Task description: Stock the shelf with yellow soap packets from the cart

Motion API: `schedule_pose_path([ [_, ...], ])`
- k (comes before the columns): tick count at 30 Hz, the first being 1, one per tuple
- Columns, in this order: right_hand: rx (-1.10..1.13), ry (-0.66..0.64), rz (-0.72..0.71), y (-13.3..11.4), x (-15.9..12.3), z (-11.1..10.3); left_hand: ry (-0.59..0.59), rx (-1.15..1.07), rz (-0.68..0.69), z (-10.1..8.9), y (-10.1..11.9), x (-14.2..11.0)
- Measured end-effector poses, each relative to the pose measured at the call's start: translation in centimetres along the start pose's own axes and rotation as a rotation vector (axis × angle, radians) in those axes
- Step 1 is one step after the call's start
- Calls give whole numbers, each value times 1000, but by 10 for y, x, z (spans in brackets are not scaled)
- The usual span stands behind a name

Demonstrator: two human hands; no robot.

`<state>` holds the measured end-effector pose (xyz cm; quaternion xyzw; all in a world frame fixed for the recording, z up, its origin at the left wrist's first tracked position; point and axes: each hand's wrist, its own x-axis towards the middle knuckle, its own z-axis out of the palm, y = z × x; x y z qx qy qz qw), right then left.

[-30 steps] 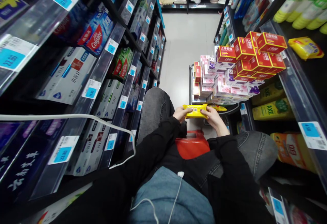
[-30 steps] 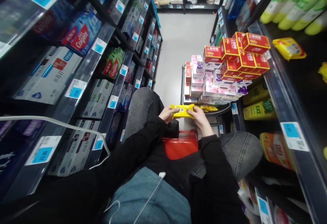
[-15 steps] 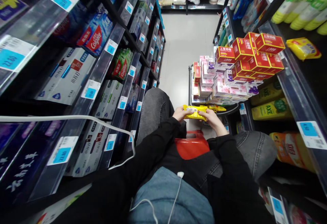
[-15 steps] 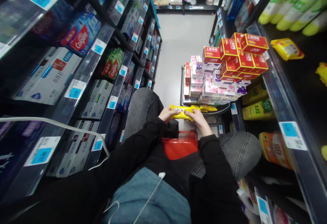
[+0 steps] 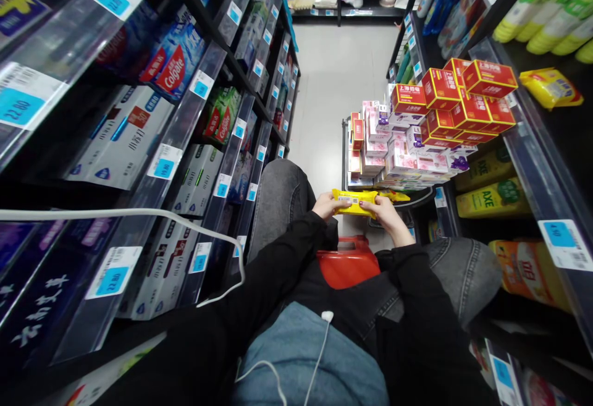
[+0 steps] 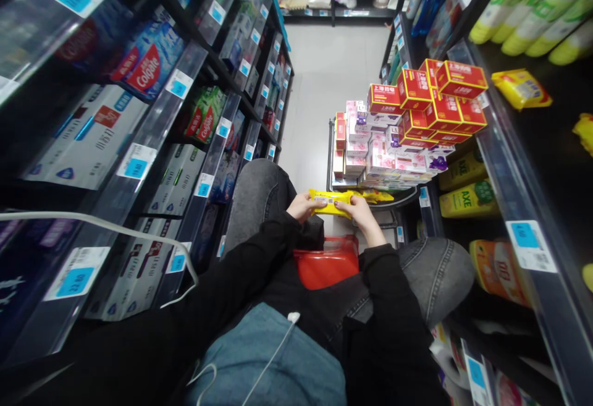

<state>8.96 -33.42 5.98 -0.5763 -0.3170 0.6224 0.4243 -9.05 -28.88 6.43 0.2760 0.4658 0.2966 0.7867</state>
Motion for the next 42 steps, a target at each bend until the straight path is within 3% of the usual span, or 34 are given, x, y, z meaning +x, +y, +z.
schedule_pose_path([
  [17, -10, -28, -4, 2, 1, 1, -95, -4, -38, -2, -4, 3],
  [22, -51, -16, 43, 0, -1, 5, -18, 62, -49, -5, -6, 3],
  [42, -15, -8, 66, 0, -2, 9, 33, 113, -14, -1, -5, 3],
])
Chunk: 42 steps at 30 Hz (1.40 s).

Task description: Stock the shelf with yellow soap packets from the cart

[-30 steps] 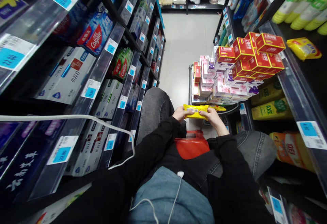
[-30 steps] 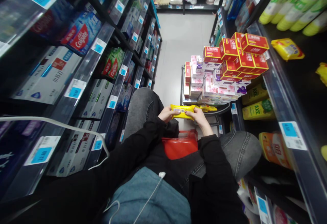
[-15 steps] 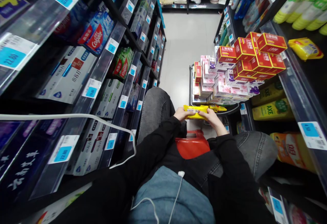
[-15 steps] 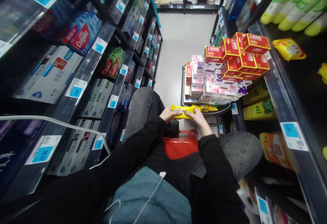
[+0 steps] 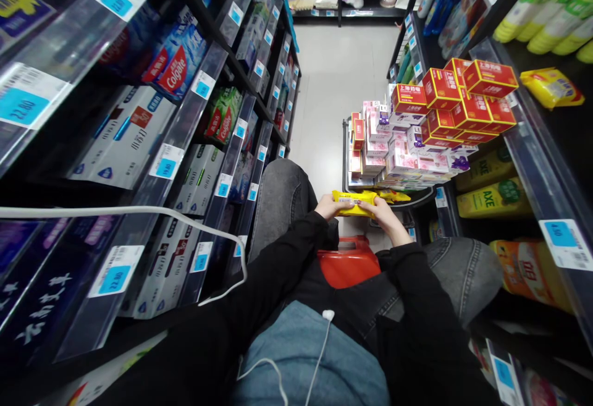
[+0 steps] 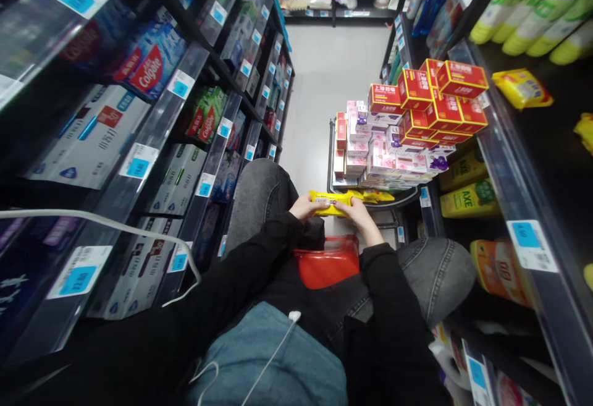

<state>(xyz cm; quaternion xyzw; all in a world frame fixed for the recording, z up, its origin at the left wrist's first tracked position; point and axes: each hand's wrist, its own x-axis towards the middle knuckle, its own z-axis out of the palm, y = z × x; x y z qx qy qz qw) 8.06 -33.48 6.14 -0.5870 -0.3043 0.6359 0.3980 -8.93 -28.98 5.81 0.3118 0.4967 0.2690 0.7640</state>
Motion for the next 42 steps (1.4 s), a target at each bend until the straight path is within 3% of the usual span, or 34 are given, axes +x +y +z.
schedule_pose_path([
  [25, -40, -29, 1, 2, 2, -3, -17, -10, -4, -1, -2, -1],
  [35, -62, 69, 25, 3, 4, -5, -34, -65, -48, 2, -4, 4],
  [42, -24, 63, 60, 2, 2, -3, -16, -52, -37, 2, -3, 1],
])
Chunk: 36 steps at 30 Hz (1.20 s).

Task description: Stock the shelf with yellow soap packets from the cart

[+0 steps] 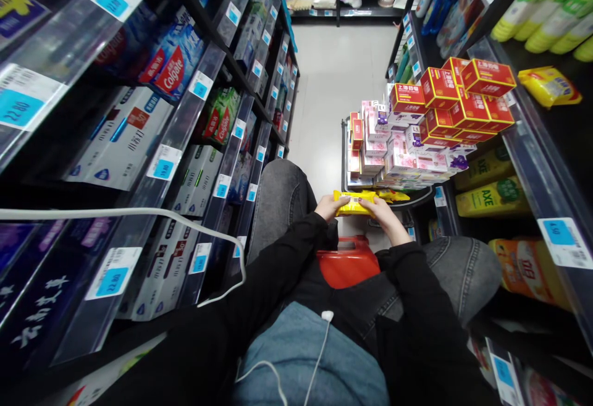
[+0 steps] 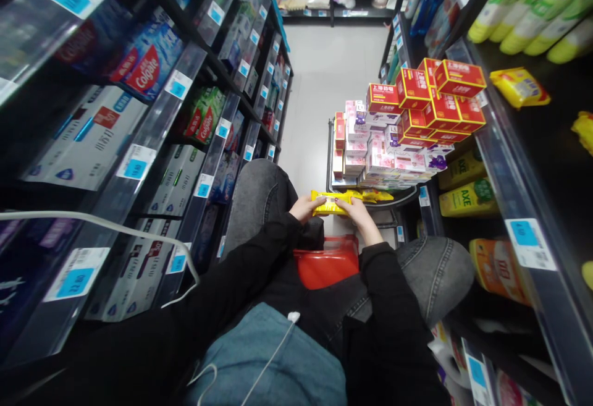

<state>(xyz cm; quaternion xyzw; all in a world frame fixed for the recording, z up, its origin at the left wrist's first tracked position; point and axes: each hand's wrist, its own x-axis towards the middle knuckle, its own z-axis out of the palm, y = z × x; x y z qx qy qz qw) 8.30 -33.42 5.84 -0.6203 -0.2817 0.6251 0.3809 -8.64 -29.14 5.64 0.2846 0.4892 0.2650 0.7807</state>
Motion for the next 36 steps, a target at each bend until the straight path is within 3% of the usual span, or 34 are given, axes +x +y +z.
schedule_pose_path([
  [12, 14, -53, -15, -2, -2, 3, 144, 316, 76, 3, 5, -7],
  [18, 20, -69, -39, -3, -3, 4, 152, 447, 111, 1, 8, -9],
  [36, 48, -68, -51, -7, -6, 6, 169, 341, 148, -2, 6, -5],
])
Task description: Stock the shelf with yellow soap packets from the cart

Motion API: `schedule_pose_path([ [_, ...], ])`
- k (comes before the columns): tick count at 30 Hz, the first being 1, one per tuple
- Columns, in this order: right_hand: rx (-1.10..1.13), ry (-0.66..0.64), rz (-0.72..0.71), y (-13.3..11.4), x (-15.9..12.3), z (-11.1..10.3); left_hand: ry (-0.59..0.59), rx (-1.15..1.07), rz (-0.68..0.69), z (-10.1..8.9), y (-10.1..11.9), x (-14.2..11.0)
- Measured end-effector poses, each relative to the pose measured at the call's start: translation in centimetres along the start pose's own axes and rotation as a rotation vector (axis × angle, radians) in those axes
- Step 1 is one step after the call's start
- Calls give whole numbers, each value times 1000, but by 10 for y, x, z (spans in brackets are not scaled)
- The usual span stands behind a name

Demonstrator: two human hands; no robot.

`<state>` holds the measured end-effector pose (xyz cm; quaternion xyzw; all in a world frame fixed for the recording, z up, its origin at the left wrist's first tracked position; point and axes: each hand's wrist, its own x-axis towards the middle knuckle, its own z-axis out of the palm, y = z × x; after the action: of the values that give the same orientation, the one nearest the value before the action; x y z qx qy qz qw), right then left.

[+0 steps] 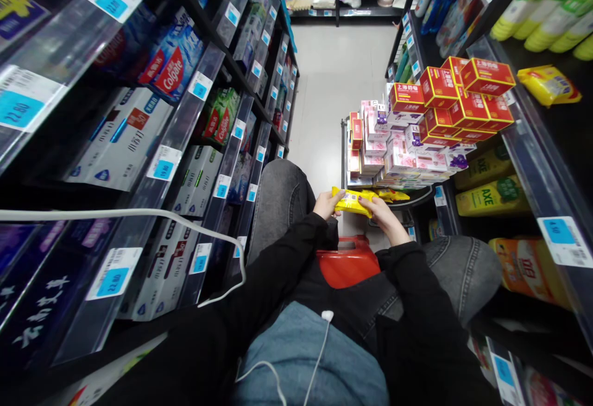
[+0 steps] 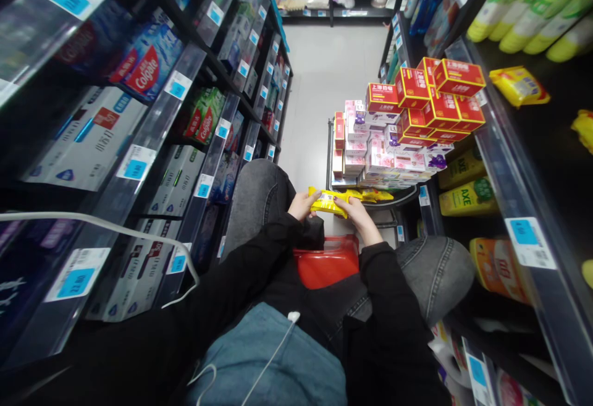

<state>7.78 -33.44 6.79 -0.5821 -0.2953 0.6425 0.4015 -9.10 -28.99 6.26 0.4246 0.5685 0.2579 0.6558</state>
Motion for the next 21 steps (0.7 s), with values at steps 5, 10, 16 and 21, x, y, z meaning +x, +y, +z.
schedule_pose_path([
  [5, 14, 17, -59, -1, 0, 0, -75, -159, -129, 3, 3, 0],
  [10, -33, 41, -107, 1, 1, -1, -143, -336, -331, 2, 12, -3],
  [16, -67, 49, -284, -2, 0, -5, -177, -546, -427, -6, 19, -10],
  [21, -57, -112, -328, -3, 2, -14, -118, -637, -363, -5, 18, -10],
])
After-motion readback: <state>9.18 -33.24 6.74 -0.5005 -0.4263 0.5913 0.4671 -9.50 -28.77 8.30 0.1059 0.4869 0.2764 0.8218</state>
